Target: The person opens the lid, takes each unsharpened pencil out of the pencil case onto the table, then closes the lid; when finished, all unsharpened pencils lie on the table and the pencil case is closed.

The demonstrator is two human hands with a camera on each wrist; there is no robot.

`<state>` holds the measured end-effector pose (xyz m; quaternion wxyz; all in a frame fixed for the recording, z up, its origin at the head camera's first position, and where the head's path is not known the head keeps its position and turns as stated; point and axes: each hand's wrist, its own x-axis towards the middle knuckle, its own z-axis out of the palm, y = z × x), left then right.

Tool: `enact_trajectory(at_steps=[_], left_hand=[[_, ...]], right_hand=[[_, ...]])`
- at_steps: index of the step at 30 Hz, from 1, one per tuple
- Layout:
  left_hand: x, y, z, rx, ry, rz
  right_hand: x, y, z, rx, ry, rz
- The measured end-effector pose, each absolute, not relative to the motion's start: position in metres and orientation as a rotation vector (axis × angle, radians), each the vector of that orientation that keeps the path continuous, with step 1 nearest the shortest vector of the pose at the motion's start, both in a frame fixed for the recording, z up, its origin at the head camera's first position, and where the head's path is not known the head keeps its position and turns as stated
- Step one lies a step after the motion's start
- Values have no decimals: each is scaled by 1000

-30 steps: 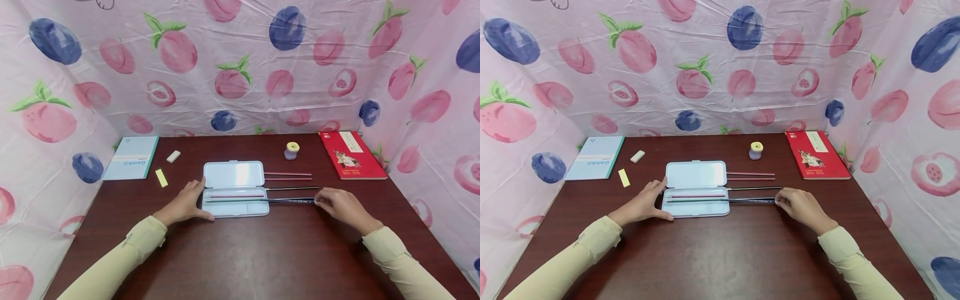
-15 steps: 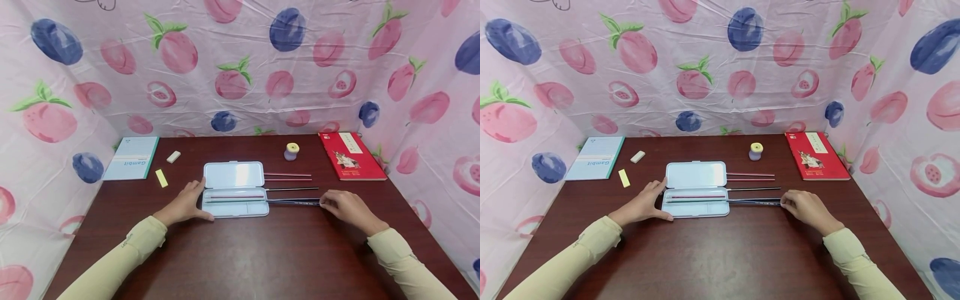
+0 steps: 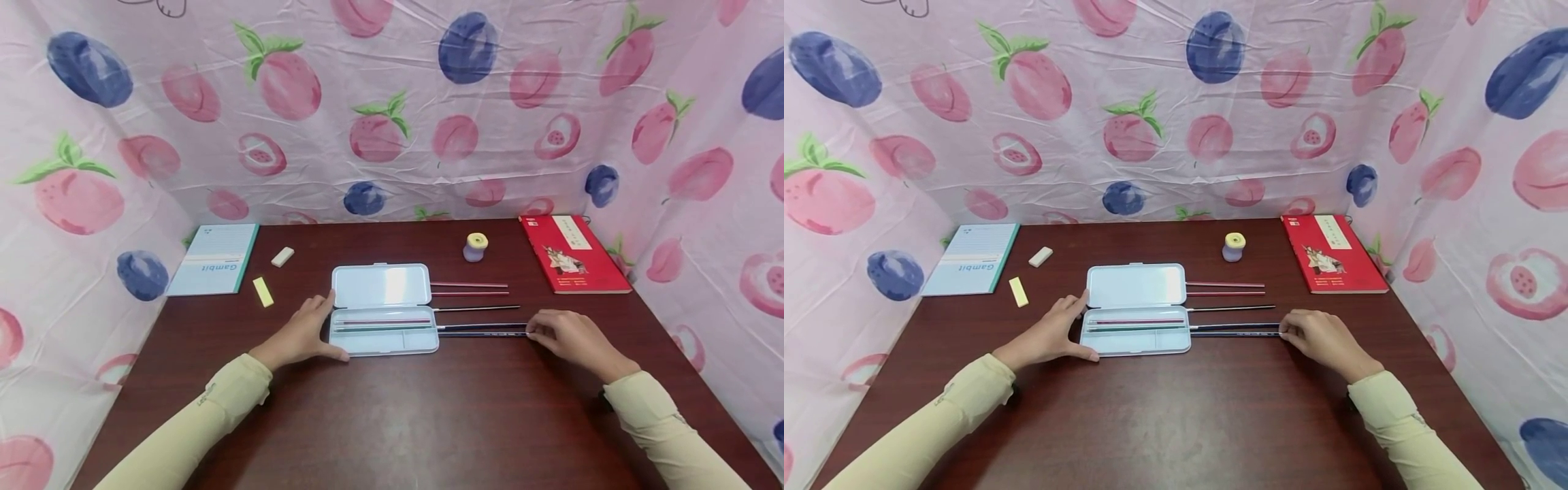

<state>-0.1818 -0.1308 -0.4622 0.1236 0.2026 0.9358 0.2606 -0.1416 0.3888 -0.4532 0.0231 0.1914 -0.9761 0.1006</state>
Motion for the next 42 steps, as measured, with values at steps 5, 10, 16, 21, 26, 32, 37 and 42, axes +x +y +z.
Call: enact_trajectory(at_steps=[5,10,16,21,26,32,37,42], left_hand=[[-182,-131,-463,591,2723,763],[-181,-131,-463,588,2720,764],[-181,-130,-463,587,2718,770],[-182,-129,-462,597,2723,756],[-183,-129,-463,601,2729,754],[-182,-131,-463,598,2733,755],[-181,-131,-464,601,2733,753],[-180,-130,-464,602,2731,761]], right_hand=[[-142,387,-453,576,-3024,307],[-143,385,-453,557,-3039,308],[-142,385,-452,543,-3055,311],[-143,385,-450,545,-3041,322],[-146,380,-447,565,-2964,353],[-156,352,-445,619,-2845,453],[-166,320,-436,655,-2862,515],[-176,293,-430,740,-2865,540]])
